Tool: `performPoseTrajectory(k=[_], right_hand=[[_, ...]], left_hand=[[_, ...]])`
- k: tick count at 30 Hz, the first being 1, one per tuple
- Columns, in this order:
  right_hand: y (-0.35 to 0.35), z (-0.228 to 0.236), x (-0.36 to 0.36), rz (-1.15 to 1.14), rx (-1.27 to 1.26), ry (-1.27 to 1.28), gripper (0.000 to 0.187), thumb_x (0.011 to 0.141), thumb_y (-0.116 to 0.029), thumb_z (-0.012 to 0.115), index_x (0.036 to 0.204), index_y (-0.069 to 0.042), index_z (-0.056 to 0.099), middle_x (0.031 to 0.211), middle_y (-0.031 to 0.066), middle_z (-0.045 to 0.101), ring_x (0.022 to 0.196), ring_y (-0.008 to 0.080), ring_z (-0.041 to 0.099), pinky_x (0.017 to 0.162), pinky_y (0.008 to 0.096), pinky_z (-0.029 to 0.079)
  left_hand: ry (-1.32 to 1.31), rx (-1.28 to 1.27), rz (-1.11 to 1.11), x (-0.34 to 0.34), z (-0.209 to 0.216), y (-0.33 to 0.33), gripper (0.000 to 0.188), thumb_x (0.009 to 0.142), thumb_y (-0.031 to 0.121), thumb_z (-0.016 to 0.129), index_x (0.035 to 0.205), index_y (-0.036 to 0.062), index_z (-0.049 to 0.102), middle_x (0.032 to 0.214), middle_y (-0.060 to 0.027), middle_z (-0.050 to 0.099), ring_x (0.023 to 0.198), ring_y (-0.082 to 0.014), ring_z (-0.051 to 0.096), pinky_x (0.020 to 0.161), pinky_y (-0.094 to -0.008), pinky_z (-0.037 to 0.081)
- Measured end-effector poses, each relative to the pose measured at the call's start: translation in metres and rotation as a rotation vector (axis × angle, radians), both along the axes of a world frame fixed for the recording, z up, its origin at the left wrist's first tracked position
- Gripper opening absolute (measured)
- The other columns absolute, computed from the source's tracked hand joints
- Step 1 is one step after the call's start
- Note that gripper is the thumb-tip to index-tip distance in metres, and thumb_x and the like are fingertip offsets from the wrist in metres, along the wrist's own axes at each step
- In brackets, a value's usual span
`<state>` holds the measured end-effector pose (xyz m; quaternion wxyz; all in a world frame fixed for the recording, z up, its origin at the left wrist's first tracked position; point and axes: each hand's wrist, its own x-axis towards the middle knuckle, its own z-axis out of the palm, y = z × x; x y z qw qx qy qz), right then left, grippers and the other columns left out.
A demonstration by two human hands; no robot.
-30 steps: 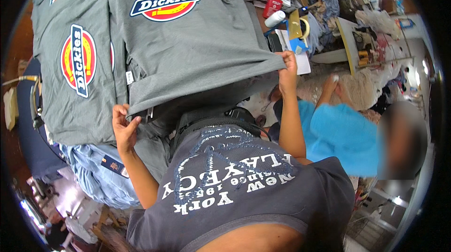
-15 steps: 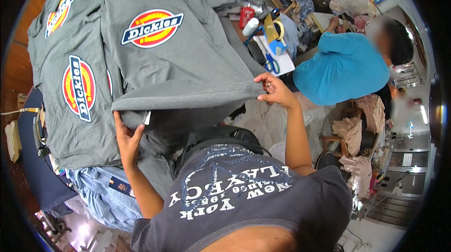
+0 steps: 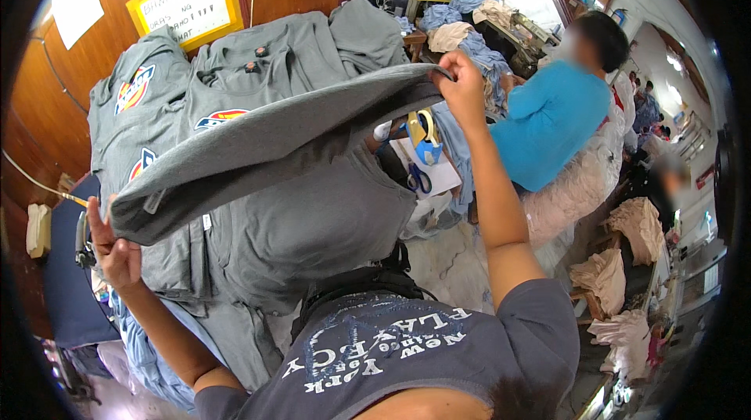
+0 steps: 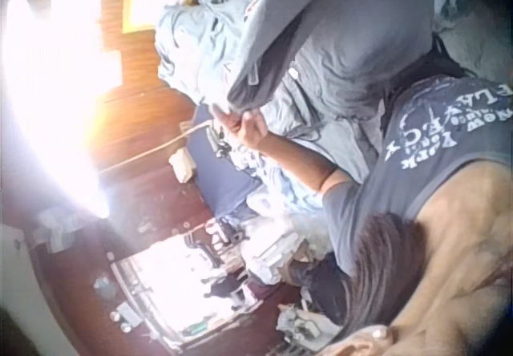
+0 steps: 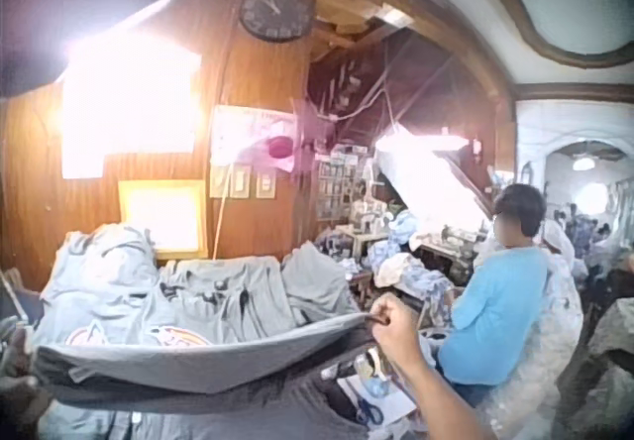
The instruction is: The person inspects and folds a series of t-shirts by hand, checking the collar and hems, and using scissors to trim a loose thread on one shirt before placing them into a stack on a work table.
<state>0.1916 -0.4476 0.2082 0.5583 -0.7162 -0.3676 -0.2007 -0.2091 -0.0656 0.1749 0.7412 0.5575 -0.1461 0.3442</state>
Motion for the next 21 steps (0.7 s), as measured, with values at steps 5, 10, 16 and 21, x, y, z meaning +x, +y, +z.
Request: performPoseTrajectory(k=[5,10,16,21], right_hand=[[-0.022,0.024,0.008,0.391,-0.532,0.182,0.011,0.067,0.003,0.058,0.075,-0.003,0.055,0.073,-0.0012,0.055,0.069,0.0069,0.05,0.063,0.0204,0.039],[-0.047,0.079,-0.015,0.337,-0.061,0.125,0.013,0.071,0.002,0.06,0.081,-0.004,0.056,0.068,-0.0023,0.054,0.064,0.0055,0.05,0.059,0.0188,0.038],[-0.049,0.109,-0.043,0.824,0.296,0.204,0.018,0.071,0.0,0.06,0.086,-0.005,0.052,0.072,-0.001,0.051,0.07,0.0067,0.053,0.063,0.0204,0.045],[0.028,0.07,-0.063,1.505,-0.225,0.324,0.025,0.069,-0.009,0.057,0.094,-0.006,0.057,0.085,0.0077,0.055,0.076,0.0151,0.053,0.071,0.0285,0.044]], left_hand=[[0.658,0.672,0.674,0.001,0.062,-0.027,0.059,0.064,-0.013,0.046,0.121,0.0037,0.046,0.076,0.004,0.044,0.066,-0.0052,0.044,0.064,-0.0133,0.033],[0.34,1.114,1.513,-0.039,0.103,-0.019,0.028,0.086,0.005,0.039,0.107,0.0013,0.056,0.11,-0.0097,0.055,0.101,-0.017,0.051,0.085,-0.0262,0.04],[0.066,0.617,1.394,-0.131,0.092,0.043,0.034,0.082,0.015,0.048,0.109,-0.0059,0.05,0.107,-0.0122,0.054,0.094,-0.02,0.053,0.083,-0.0277,0.042],[0.264,1.184,1.248,-0.043,0.041,0.025,0.027,0.078,0.015,0.051,0.099,-0.0017,0.055,0.084,-0.0083,0.055,0.072,-0.0142,0.053,0.067,-0.0225,0.042]])
